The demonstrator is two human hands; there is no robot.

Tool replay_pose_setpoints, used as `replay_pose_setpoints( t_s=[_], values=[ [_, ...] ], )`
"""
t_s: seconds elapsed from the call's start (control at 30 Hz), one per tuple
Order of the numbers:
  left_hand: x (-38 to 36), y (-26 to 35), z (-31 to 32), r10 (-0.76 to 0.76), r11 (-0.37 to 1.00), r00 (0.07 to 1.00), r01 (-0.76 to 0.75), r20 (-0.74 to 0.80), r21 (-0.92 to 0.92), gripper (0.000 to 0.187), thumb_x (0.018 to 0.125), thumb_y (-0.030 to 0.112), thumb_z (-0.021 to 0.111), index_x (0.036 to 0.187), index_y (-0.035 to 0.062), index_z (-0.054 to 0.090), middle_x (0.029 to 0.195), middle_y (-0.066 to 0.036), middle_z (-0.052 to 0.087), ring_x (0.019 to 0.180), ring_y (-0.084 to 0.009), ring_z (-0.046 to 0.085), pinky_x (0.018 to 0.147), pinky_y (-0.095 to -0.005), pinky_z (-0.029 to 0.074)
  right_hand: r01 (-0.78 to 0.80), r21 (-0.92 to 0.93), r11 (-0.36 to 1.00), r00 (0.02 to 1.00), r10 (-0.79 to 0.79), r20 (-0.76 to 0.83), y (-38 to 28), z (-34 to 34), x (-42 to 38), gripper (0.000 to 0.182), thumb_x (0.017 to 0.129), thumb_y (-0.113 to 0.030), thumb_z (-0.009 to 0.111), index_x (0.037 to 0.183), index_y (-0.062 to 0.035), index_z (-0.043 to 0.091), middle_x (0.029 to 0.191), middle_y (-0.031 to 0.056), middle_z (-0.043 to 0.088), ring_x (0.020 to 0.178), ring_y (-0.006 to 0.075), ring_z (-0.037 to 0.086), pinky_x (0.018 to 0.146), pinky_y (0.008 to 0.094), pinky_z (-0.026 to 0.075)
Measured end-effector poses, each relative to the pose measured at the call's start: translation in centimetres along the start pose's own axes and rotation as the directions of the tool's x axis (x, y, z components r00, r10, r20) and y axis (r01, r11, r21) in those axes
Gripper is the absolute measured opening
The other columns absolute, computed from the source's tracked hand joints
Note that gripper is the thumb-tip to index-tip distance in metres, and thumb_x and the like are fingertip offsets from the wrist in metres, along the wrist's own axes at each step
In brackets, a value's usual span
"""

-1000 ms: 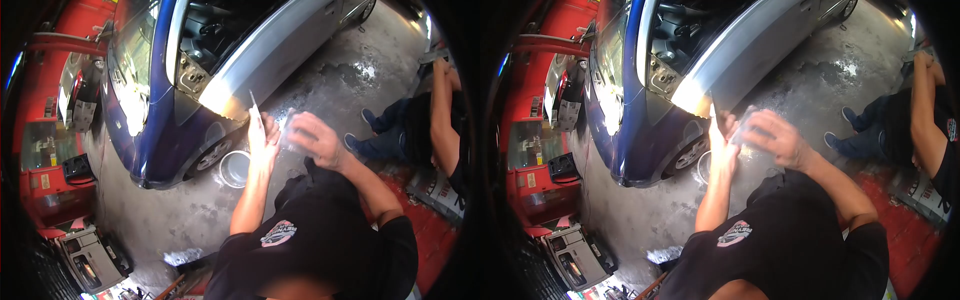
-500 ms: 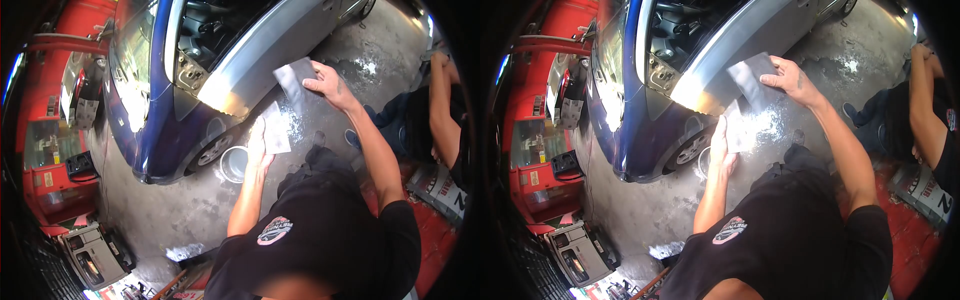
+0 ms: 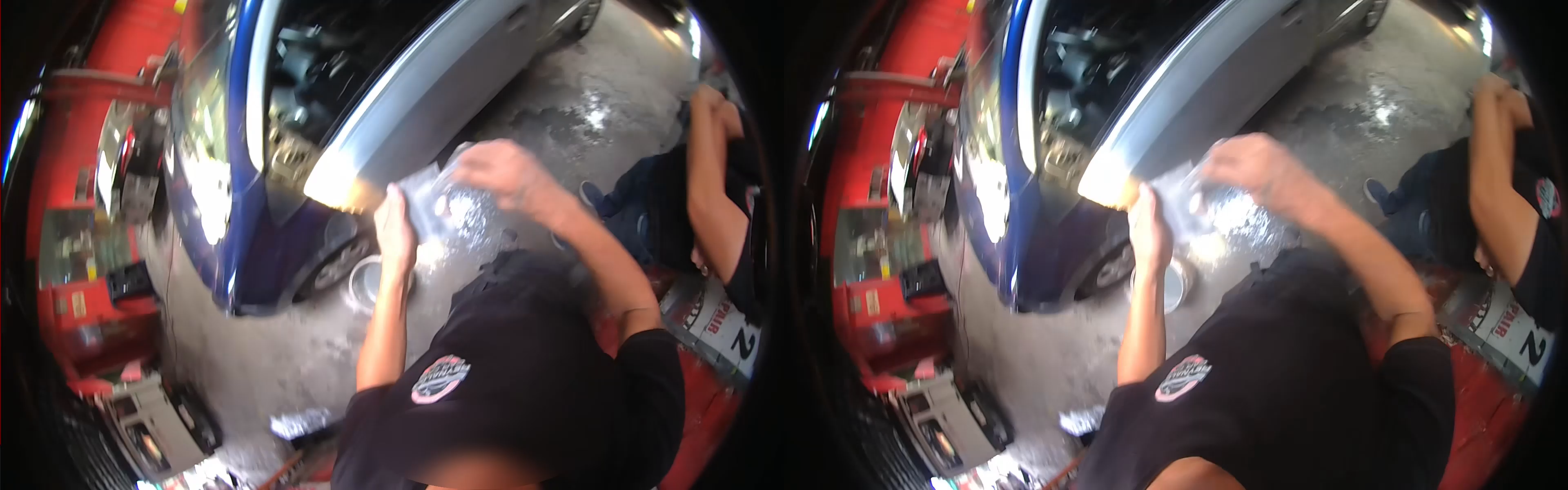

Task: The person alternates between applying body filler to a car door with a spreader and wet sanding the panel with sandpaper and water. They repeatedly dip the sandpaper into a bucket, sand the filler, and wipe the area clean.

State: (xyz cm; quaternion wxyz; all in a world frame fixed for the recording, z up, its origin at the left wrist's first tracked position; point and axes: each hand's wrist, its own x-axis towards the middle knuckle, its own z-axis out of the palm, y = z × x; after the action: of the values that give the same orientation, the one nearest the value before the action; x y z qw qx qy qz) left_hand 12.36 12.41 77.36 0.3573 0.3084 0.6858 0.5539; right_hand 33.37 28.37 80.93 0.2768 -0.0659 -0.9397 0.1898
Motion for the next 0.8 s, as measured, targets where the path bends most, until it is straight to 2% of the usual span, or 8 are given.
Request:
replay_pose_setpoints(
  t_s=[0.03,0.17,0.3,0.43,0.5,0.57,0.63,0.8],
  values=[
    [0.1,0.4,1.5,-0.025,0.98,0.999,0.034,-0.047,0.198,0.045,0.115,0.035,0.045,0.125,-0.0033,0.066,0.117,-0.012,0.07,0.097,-0.017,0.063,0.094,-0.0333,0.05,0.019,-0.031,0.999,1.0,-0.019,-0.001,-0.1,0.3,-0.3,0.055,0.073,-0.001,0.067,0.126,-0.015,0.068,0.119,0.0135,0.067,0.117,0.0359,0.064,0.099,0.0484,0.051],
    [1.8,1.0,6.5,0.087,0.971,0.993,-0.101,-0.076,-0.218,0.048,0.115,0.035,0.044,0.124,-0.0062,0.066,0.118,-0.012,0.07,0.104,-0.0181,0.064,0.096,-0.0334,0.051,-0.075,-0.126,0.989,0.994,0.063,-0.094,-0.2,2.5,-2.5,0.061,0.075,-0.005,0.07,0.134,-0.0219,0.068,0.129,0.0132,0.061,0.124,0.0352,0.058,0.102,0.0504,0.045],
    [4.1,1.8,10.4,0.086,0.969,0.977,-0.127,-0.193,-0.213,0.047,0.116,0.031,0.042,0.101,-0.0052,0.068,0.093,-0.007,0.067,0.087,-0.014,0.06,0.081,-0.0307,0.049,-0.168,-0.058,0.984,0.981,0.162,-0.107,1.8,1.5,-6.0,0.064,0.075,-0.004,0.069,0.135,-0.0237,0.067,0.126,0.013,0.062,0.121,0.0337,0.058,0.101,0.0489,0.044],
    [7.6,3.5,12.7,0.167,0.926,0.917,-0.272,-0.362,-0.263,0.048,0.115,0.034,0.044,0.104,-0.0068,0.067,0.098,-0.009,0.069,0.088,-0.0151,0.062,0.081,-0.0317,0.05,-0.324,0.076,0.943,0.946,0.325,-0.003,4.6,0.2,-10.4,0.064,0.075,0.002,0.068,0.135,-0.018,0.07,0.124,0.0143,0.062,0.121,0.0361,0.059,0.104,0.0475,0.047],
    [9.4,4.0,13.4,0.149,0.873,0.94,-0.271,-0.306,-0.405,0.045,0.114,0.035,0.05,0.112,-0.0065,0.066,0.107,-0.012,0.069,0.095,-0.016,0.064,0.086,-0.0328,0.052,-0.402,0.226,0.888,0.914,0.402,0.047,6.5,-1.1,-9.8,0.063,0.076,0.004,0.068,0.135,-0.0154,0.071,0.125,0.0156,0.062,0.123,0.0377,0.059,0.105,0.0475,0.048],
    [10.3,3.1,13.7,-0.01,0.962,1.0,0.009,-0.002,-0.273,0.039,0.111,0.031,0.056,0.123,-0.0059,0.064,0.118,-0.013,0.069,0.106,-0.0185,0.066,0.093,-0.0344,0.053,-0.205,0.272,0.94,0.922,0.279,-0.269,6.3,-4.1,-6.8,0.058,0.08,0.006,0.067,0.135,-0.0118,0.071,0.13,0.0187,0.061,0.128,0.0411,0.057,0.11,0.0474,0.048],
    [11.4,1.1,15.9,-0.207,0.797,0.962,0.272,0.179,-0.539,0.035,0.109,0.025,0.059,0.128,-0.0041,0.063,0.12,-0.012,0.07,0.109,-0.0209,0.068,0.096,-0.0359,0.054,-0.152,0.179,0.972,0.944,0.196,-0.264,7.0,-5.0,-5.1,0.058,0.083,0.006,0.06,0.139,-0.0106,0.068,0.129,0.019,0.06,0.128,0.041,0.057,0.112,0.0473,0.047],
    [14.5,3.4,17.9,-0.119,0.703,0.968,0.238,0.219,-0.67,0.032,0.108,0.021,0.06,0.13,-0.0027,0.062,0.118,-0.012,0.072,0.102,-0.0215,0.071,0.091,-0.0352,0.057,-0.36,0.097,0.928,0.913,0.372,-0.166,12.0,-4.1,-6.7,0.058,0.082,0.007,0.062,0.137,-0.0094,0.067,0.131,0.0177,0.057,0.129,0.0394,0.058,0.111,0.0451,0.048]
  ],
)
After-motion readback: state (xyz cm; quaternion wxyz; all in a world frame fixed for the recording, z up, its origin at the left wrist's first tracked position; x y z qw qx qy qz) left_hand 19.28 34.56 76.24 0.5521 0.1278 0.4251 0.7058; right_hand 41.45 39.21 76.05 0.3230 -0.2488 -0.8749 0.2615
